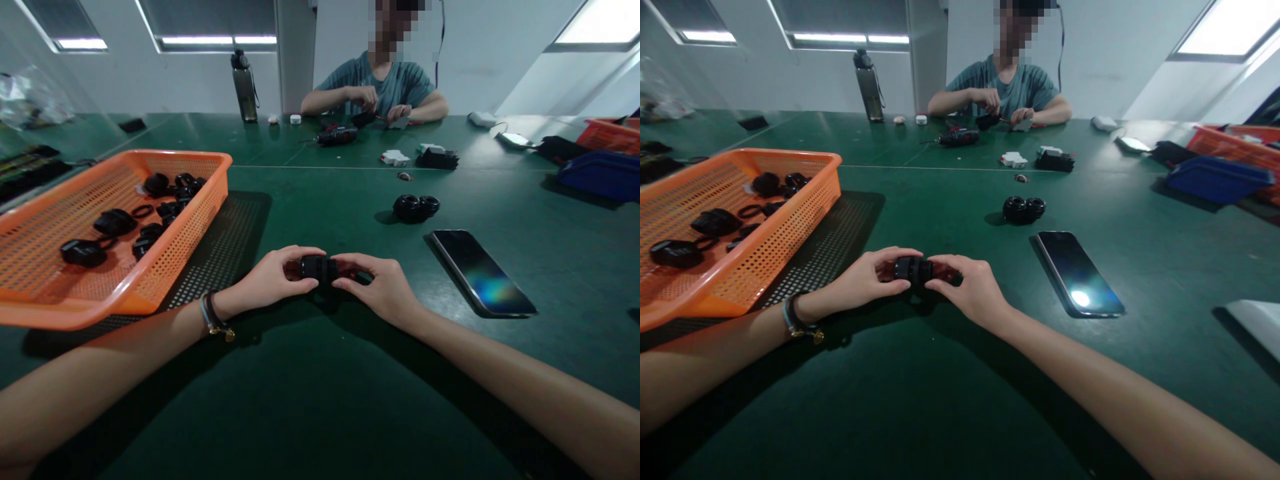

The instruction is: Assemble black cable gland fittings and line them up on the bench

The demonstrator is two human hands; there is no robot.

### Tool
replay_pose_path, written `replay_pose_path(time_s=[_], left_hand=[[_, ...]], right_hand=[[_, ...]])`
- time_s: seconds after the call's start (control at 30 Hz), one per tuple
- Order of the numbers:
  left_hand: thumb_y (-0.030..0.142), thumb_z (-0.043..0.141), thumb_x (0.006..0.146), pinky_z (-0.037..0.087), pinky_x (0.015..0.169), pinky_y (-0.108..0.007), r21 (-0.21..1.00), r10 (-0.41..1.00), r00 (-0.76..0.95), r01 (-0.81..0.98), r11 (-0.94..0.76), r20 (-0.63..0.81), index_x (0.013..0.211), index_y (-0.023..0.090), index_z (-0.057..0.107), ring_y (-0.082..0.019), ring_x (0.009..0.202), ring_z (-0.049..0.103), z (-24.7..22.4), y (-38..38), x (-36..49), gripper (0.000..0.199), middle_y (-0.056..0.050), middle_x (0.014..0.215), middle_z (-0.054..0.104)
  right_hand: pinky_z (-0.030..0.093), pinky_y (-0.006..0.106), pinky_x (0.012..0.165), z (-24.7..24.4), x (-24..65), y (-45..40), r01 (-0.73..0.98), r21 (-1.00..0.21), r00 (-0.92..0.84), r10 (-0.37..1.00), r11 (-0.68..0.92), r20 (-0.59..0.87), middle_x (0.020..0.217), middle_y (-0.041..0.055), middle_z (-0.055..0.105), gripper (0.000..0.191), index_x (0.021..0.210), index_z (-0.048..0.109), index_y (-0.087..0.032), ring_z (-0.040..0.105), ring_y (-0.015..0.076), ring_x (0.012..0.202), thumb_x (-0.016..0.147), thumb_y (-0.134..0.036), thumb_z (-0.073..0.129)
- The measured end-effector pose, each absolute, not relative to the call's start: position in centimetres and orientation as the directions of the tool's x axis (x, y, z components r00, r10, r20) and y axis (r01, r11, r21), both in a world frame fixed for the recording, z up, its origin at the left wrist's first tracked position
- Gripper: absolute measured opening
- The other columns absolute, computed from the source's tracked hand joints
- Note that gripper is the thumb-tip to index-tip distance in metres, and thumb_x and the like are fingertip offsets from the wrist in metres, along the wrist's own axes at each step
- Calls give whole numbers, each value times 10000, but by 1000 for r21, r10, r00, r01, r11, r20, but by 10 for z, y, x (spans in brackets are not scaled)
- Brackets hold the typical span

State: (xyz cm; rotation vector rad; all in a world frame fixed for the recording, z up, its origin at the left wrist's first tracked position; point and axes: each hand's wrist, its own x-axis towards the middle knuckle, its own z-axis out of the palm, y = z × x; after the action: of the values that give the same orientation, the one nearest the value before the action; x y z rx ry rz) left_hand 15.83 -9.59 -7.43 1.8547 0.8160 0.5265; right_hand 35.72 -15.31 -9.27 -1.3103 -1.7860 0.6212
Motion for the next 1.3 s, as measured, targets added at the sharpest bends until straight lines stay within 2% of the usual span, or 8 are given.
replay_pose_path(time_s=[0.6, 0.8, 0.93, 1.3], left_hand=[[259, 651, 680, 512, 806, -301, 932, 731, 682, 268, -243, -6, 1143, 134, 583, -175, 887, 633, -75, -95, 159, 485, -82, 1100, 647], [263, 651, 677, 509, 829, -323, 935, 731, 683, 264, -235, -9, 1138, 122, 581, -188, 909, 632, -75, -95, 160, 487, -95, 1108, 646], [257, 653, 685, 511, 828, -317, 937, 729, 685, 253, -241, 3, 1139, 135, 585, -189, 919, 634, -76, -94, 159, 475, -89, 1110, 650], [253, 648, 690, 512, 815, -299, 926, 732, 681, 271, -263, 8, 1149, 134, 586, -177, 907, 634, -77, -95, 159, 479, -85, 1114, 645]], right_hand=[[566, 335, 706, -90, 357, -155, 557, -747, -157, 930, 362, 333, 883, 45, 745, 283, 1023, 689, -183, 685, 177, 736, 742, -209, 677], [550, 359, 766, -90, 358, -155, 592, -694, -168, 906, 409, 390, 927, 44, 737, 272, 996, 696, -211, 678, 202, 843, 725, -185, 689], [559, 343, 728, -92, 358, -155, 581, -719, -133, 916, 381, 378, 910, 36, 734, 333, 1041, 674, -205, 677, 188, 785, 710, -176, 701], [566, 322, 713, -93, 358, -154, 580, -724, -129, 919, 374, 372, 876, 25, 741, 272, 987, 691, -198, 678, 170, 751, 716, -172, 701]])
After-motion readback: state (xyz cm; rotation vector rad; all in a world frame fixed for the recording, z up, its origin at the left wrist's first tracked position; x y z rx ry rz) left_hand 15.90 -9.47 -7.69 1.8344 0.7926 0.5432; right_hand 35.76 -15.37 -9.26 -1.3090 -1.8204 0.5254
